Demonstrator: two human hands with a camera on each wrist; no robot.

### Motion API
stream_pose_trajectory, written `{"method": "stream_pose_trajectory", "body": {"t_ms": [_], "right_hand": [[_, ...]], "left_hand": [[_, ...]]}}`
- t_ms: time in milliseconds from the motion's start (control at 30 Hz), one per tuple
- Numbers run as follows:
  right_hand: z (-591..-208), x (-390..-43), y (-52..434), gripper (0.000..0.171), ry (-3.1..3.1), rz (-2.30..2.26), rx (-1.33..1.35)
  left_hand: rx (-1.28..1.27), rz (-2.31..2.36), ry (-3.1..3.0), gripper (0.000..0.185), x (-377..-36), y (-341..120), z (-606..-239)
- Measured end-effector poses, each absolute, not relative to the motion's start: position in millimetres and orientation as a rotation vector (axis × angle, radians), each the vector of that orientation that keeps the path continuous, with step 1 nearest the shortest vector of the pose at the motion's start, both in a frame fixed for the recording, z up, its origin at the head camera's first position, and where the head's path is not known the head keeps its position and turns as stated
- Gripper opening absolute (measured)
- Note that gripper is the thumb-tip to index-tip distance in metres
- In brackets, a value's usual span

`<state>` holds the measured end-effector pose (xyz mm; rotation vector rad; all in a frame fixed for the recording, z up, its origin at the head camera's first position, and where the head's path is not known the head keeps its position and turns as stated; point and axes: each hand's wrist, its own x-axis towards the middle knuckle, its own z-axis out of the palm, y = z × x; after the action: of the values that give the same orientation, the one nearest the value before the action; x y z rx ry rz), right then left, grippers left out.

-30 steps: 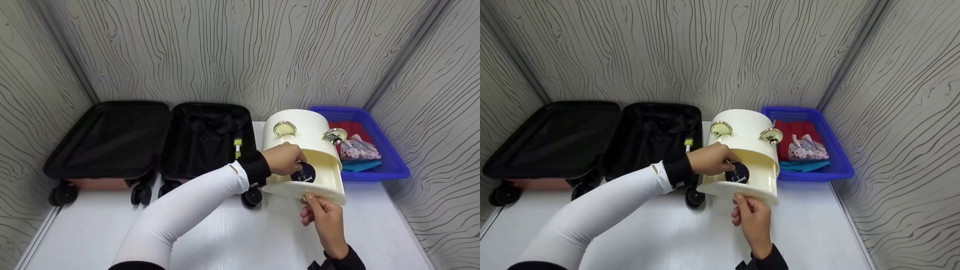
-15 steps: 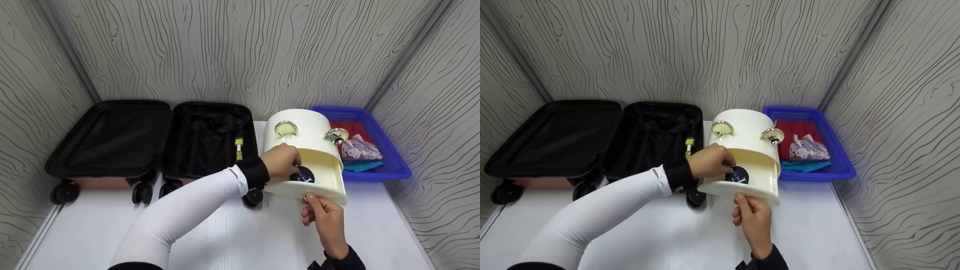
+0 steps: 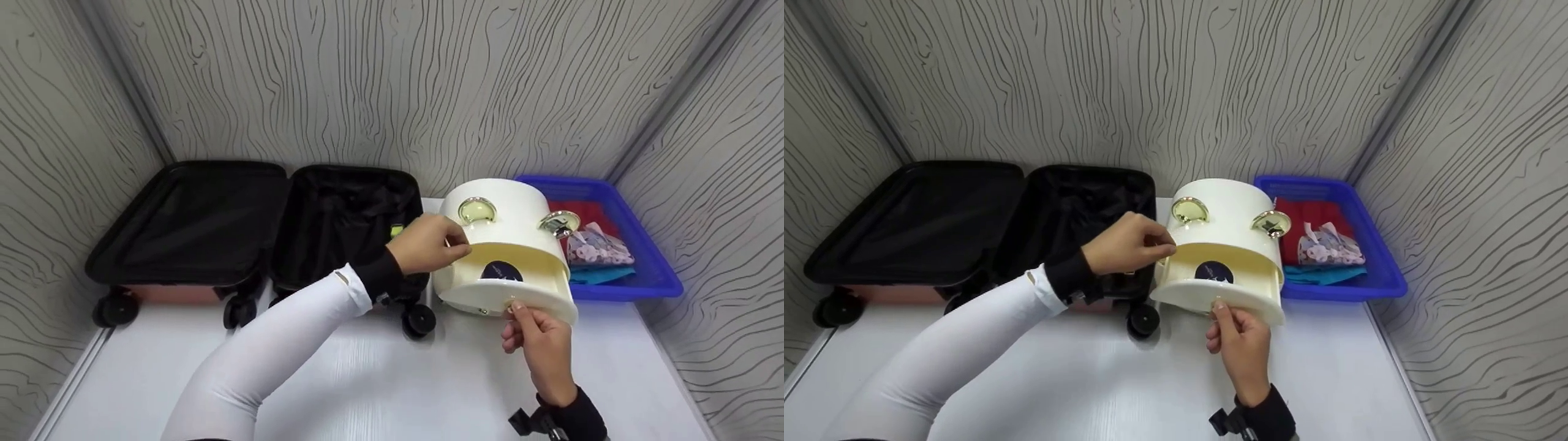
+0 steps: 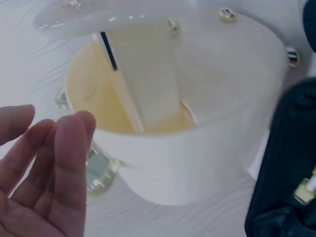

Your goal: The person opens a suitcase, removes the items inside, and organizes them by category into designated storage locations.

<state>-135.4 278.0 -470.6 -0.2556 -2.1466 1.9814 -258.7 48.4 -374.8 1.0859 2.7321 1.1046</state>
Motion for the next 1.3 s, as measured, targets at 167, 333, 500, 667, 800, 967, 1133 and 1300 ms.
{"method": "stream_pose_trajectory", "body": {"t_ms": [167, 333, 500, 667, 800, 967, 1133, 1300], "right_hand": [[-469.0, -149.3, 283.5, 0.034, -2.147, 1.961, -0.257], [-466.3, -166.4, 285.8, 0.036, -2.126, 1.961, -0.266], [-464.4, -181.1, 286.8, 0.039, -2.092, 1.992, -0.277], [-465.0, -193.9, 287.5, 0.039, -2.055, 2.014, -0.290], [-466.4, -201.3, 287.7, 0.040, -2.045, 2.010, -0.290], [-469.9, -200.6, 289.0, 0.045, -2.054, 1.989, -0.280], [-483.2, -194.1, 289.6, 0.043, -2.077, 1.952, -0.295], [-501.2, -186.4, 286.5, 0.031, -2.234, 1.880, -0.388]], "left_hand": [[0.986, 1.033, 2.811, 0.020, -271.6, 26.8, -390.0], [0.832, 0.916, 2.856, 0.020, -286.1, 7.1, -405.6], [0.723, 0.803, 2.844, 0.021, -296.3, -6.5, -422.4], [0.668, 0.719, 2.817, 0.021, -302.2, -14.2, -435.1], [0.643, 0.649, 2.814, 0.020, -308.4, -16.2, -439.0], [0.583, 0.602, 2.780, 0.026, -323.3, -13.5, -442.3], [0.524, 0.524, 2.751, 0.027, -372.4, -8.9, -489.0], [0.526, 0.348, 2.783, 0.017, -394.0, 2.8, -524.2]]}}
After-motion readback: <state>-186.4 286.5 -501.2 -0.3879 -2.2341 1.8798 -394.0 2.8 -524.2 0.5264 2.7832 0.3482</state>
